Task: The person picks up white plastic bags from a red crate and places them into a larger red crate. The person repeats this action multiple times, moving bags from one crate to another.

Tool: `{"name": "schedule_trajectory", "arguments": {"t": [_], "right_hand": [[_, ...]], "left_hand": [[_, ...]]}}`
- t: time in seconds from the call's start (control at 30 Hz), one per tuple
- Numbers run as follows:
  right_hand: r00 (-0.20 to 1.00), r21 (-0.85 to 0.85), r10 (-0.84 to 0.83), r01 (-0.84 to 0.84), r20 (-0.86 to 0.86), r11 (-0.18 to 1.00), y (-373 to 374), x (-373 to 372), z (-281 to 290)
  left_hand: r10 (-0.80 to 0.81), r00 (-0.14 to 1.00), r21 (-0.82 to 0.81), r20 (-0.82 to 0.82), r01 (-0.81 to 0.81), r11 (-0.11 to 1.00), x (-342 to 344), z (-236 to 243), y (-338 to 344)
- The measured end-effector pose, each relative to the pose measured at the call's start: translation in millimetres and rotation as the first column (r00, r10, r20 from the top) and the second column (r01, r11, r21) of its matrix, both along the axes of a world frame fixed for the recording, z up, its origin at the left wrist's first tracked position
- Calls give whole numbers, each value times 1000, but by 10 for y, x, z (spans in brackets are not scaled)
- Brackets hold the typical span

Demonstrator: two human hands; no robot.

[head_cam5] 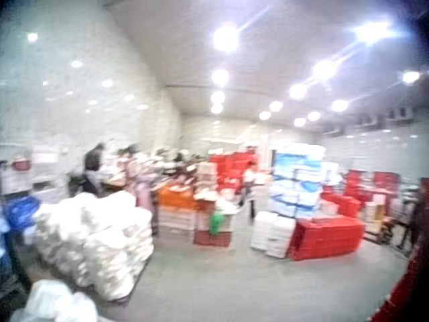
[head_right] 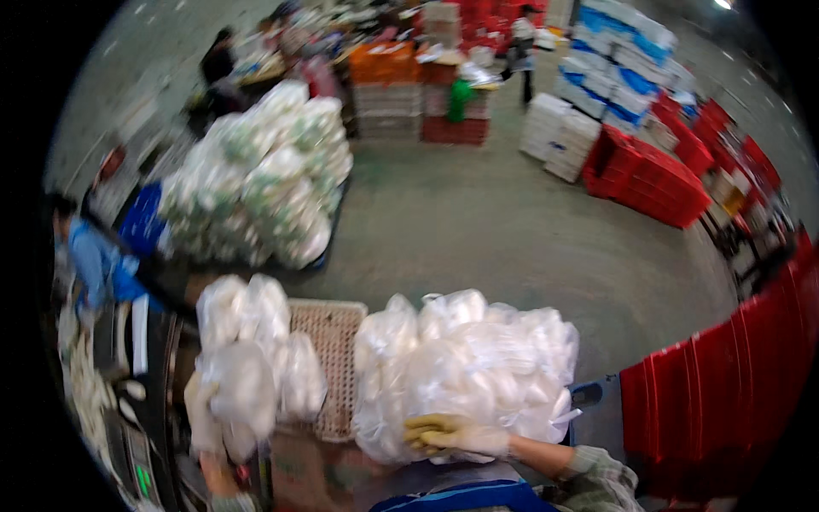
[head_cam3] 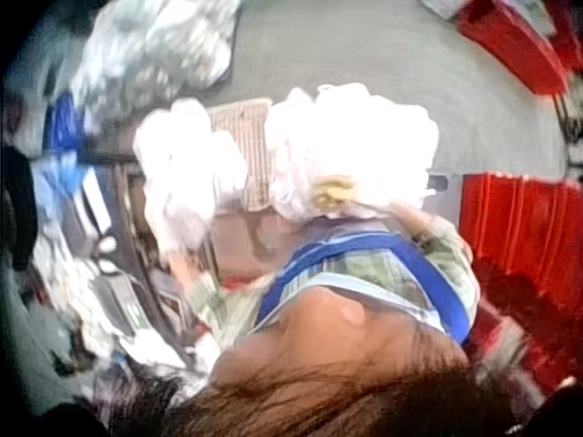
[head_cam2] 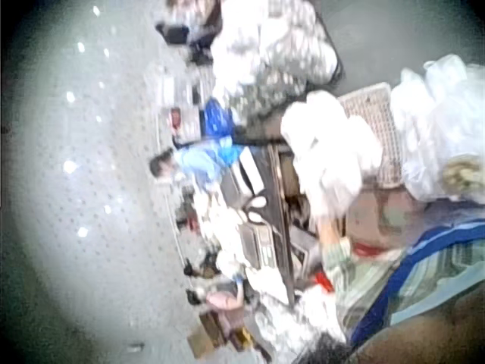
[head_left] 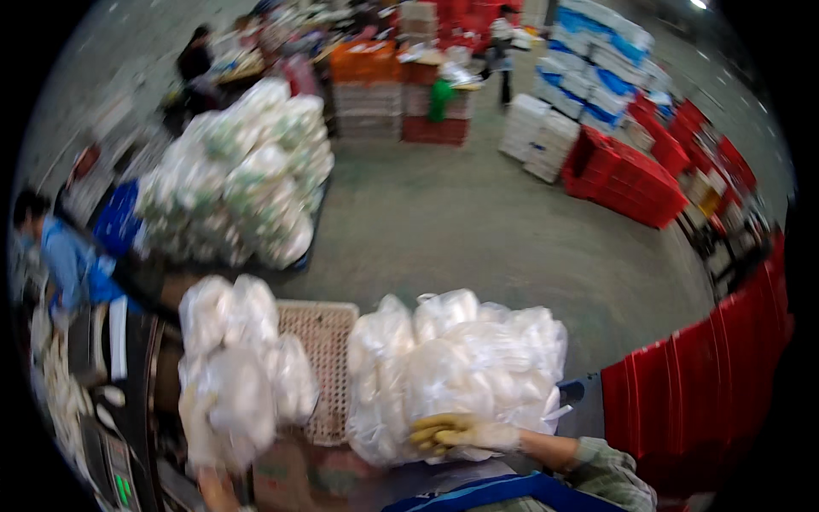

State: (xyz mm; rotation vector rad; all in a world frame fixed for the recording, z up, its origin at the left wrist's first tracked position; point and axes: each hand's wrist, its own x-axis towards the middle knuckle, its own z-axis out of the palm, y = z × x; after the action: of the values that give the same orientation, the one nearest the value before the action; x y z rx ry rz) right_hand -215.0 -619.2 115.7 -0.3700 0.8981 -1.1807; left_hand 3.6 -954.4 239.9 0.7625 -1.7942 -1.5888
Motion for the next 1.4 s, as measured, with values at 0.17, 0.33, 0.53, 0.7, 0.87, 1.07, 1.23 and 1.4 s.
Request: {"name": "schedule_trajectory", "arguments": {"t": [0.17,0.33,0.53,0.7,0.87,1.07,1.23,1.4], "right_hand": [[932,-298,55,59,357,953,299,357,54],[755,-392,-359,611,549,688,1386,267,122],[420,-427,-808,873,414,235,3216,-277,738],[-217,-806,-965,591,-145,-12,4930,-1142,2801],[-506,-943,-850,188,147,-275,6677,-2040,5209],[-154,-766,-878,571,-453,295,5588,-2417,3733],[283,-231,-478,607,-831,760,4239,-1922,1256],[810,68,-274,358,-518,931,2765,-833,219]], "left_hand": [[-325,945,89,-28,326,941,-534,652,1224],[-772,611,-133,175,792,596,-1606,789,2761],[-889,291,-784,354,611,-112,-2517,1136,4928],[-940,274,-945,-204,197,262,-3066,2084,6222],[-881,44,-666,-472,637,388,-3128,2236,6151],[-856,487,-524,-174,690,499,-3079,1052,4936],[-535,841,-245,-84,503,829,-2483,139,3495],[-56,978,-208,203,99,973,-1485,-1381,1608]]}}
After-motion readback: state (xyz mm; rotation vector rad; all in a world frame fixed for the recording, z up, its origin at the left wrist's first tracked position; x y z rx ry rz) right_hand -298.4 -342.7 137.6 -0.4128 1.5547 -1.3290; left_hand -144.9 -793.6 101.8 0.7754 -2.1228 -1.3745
